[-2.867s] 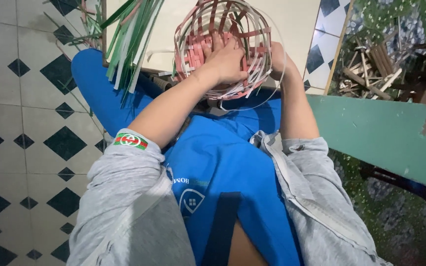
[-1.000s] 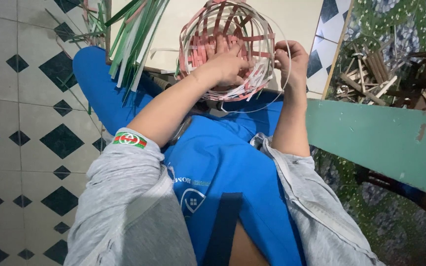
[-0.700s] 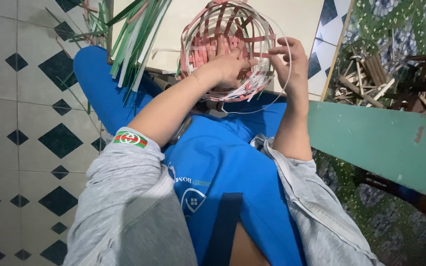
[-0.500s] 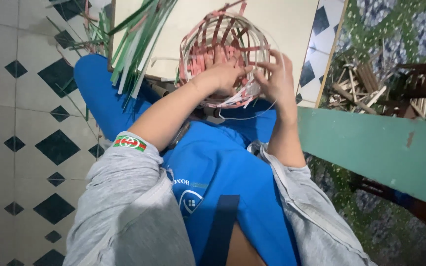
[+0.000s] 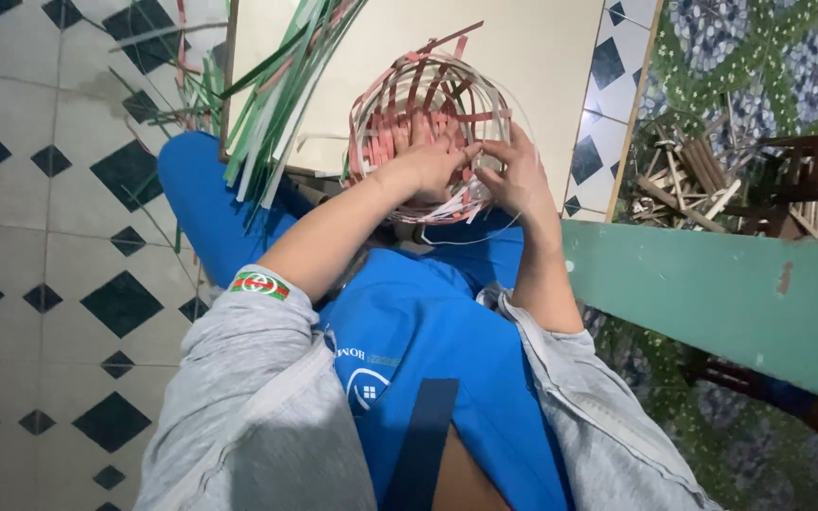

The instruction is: Weaving a basket by interlacing thin plastic strips through a circular frame.

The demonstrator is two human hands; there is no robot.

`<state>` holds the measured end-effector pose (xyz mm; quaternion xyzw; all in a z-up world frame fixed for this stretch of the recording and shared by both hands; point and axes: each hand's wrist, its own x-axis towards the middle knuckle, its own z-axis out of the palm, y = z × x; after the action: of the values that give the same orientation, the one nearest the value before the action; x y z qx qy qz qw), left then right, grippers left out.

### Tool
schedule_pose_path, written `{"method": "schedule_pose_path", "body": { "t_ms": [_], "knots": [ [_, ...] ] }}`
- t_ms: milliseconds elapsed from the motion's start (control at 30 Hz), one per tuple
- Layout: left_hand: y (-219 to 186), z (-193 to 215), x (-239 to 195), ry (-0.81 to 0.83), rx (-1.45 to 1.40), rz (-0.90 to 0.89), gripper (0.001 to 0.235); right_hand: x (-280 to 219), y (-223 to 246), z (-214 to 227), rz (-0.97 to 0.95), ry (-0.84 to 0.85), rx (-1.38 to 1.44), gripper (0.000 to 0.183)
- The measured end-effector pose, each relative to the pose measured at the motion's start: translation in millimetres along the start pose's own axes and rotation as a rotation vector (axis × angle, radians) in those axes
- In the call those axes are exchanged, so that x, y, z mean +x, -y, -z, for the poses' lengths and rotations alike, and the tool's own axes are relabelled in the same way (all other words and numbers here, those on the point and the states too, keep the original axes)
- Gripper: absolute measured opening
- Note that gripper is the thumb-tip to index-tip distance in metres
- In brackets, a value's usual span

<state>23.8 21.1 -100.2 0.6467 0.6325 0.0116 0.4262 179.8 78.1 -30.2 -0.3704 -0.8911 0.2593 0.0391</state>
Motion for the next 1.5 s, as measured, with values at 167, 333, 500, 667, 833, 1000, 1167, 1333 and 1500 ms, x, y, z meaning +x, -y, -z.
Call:
{"method": "schedule_pose_path", "body": {
  "t_ms": [167, 333, 500, 667, 833, 1000, 1167, 1333, 1500],
  "knots": [
    [-8.0, 22.0, -26.4, 0.007, -0.043, -0.016, 0.099, -1.1, -18.1, -5.6, -0.07, -0.022, 0.002, 0.035],
    [-9.5, 20.6, -22.6, 0.019, 0.044, -0.005, 0.098, 2.9, -4.5, 1.2, -0.048, -0.038, -0.021, 0.053],
    [-8.2, 20.3, -19.4, 0.012, 0.081, 0.001, 0.099, 3.9, 14.2, 15.9, -0.116, -0.008, 0.019, 0.061],
    [-5.8, 17.9, -19.0, -0.004, 0.085, -0.013, 0.096, 11.3, 23.9, 20.6, -0.188, 0.013, -0.062, 0.06],
    [-1.3, 7.7, -8.8, -0.044, 0.12, -0.023, 0.094, 18.1, 13.0, 14.9, -0.194, 0.059, -0.167, 0.055],
    [1.9, 1.0, -3.9, -0.056, 0.131, -0.032, 0.097, 23.0, 12.6, 18.0, -0.229, 0.096, -0.162, 0.061],
    [0.9, 3.2, -4.7, -0.061, 0.132, -0.022, 0.09, 26.1, 29.2, 25.0, -0.259, 0.11, -0.154, 0.064],
    [2.2, 2.2, -3.0, -0.047, 0.148, -0.025, 0.088, 31.2, 12.2, 14.8, -0.275, 0.143, -0.237, 0.061],
    [3.6, 0.6, 1.6, -0.041, 0.155, -0.019, 0.089, 32.2, 31.3, 27.9, -0.266, 0.161, -0.174, 0.07]
  ]
}}
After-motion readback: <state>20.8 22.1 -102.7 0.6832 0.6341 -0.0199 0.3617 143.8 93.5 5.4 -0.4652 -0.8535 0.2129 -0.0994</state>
